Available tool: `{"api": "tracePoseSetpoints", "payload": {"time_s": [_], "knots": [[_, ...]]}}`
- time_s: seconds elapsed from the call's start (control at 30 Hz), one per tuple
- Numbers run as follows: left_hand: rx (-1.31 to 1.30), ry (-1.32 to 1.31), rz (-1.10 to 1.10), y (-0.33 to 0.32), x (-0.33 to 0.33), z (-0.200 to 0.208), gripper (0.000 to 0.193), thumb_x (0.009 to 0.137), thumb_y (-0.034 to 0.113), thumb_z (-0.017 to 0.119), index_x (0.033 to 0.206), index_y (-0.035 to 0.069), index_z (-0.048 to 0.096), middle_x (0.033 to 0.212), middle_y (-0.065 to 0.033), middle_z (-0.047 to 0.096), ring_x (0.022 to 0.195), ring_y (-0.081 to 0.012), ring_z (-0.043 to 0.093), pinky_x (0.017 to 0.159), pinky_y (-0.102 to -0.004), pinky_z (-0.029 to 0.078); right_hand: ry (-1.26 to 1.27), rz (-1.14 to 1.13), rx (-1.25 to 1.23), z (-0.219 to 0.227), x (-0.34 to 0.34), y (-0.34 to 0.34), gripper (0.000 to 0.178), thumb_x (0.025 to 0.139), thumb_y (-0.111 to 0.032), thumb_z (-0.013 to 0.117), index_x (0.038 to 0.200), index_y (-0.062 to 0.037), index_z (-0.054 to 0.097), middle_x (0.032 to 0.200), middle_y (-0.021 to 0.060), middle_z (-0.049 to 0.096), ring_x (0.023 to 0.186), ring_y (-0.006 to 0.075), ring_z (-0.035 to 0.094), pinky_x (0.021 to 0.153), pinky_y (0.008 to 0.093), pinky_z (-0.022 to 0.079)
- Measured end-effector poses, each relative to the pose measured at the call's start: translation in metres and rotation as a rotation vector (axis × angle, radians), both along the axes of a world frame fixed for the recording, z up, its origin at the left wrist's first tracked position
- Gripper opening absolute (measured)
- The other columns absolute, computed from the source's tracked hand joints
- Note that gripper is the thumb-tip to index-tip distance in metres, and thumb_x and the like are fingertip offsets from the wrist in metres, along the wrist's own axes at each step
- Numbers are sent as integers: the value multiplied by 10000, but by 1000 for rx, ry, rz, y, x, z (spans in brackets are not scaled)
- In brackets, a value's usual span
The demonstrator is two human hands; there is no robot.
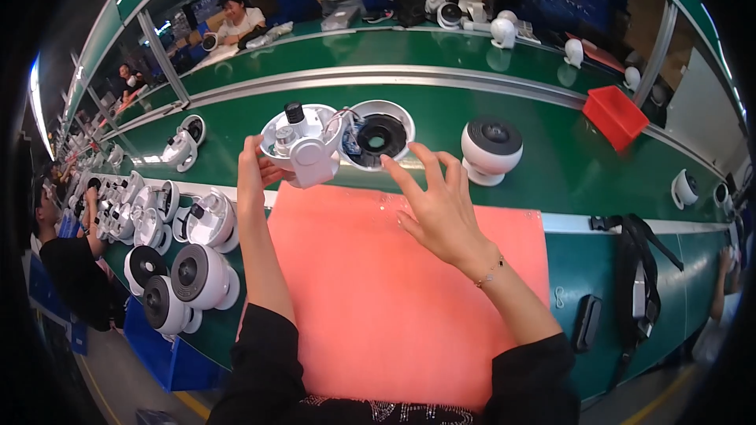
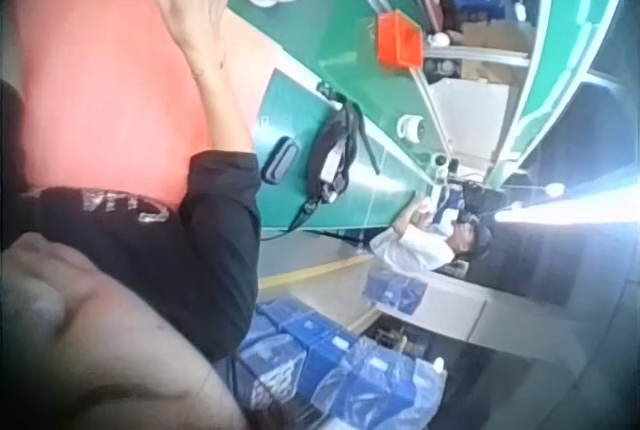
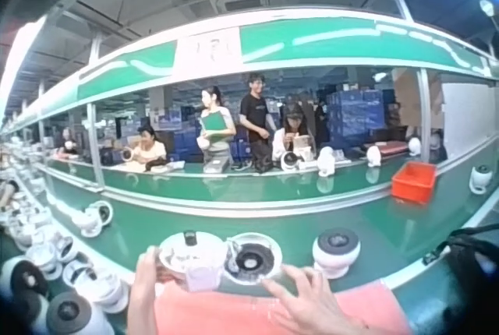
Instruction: Assembling the components of dome-style security cameras on a factory production line.
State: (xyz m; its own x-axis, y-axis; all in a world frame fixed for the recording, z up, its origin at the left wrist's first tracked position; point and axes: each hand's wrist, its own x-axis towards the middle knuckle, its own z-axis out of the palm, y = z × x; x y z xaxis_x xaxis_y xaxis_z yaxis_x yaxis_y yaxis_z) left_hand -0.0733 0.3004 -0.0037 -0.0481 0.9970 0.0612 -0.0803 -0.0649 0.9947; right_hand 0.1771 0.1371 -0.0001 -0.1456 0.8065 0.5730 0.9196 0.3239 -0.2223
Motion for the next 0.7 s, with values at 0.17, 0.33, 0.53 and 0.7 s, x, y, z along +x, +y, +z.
{"api": "tracePoseSetpoints", "payload": {"time_s": [0.17,0.33,0.53,0.7], "knots": [[97,-26,-120,-21,18,14,383,825,401,445,763,44,567,652,-51,586,518,-122,562,437,-227,431,-79,-23,196,-18,13,-26,572,581,7,686,1120,-151,579,1258,87,400,1084,337,348,897,418,345],[124,-97,-217,-34,26,24,342,802,374,502,770,44,586,718,-20,569,629,-108,537,558,-231,392,-160,-12,484,-22,21,-57,341,541,0,704,846,-144,646,1081,43,566,1075,323,371,865,403,378],[181,-184,-520,-30,28,-10,254,809,254,566,927,38,630,947,-46,605,868,-148,588,754,-270,466,57,192,228,-7,14,-96,325,547,-16,707,854,-75,618,1077,93,605,1054,360,467,852,440,432],[762,-31,-1380,-42,48,-32,324,841,48,489,1150,74,584,1177,-107,545,1070,-244,515,928,-314,401,507,495,-311,7,0,-122,287,648,15,685,917,5,584,980,167,631,1006,354,589,838,394,498]]}}
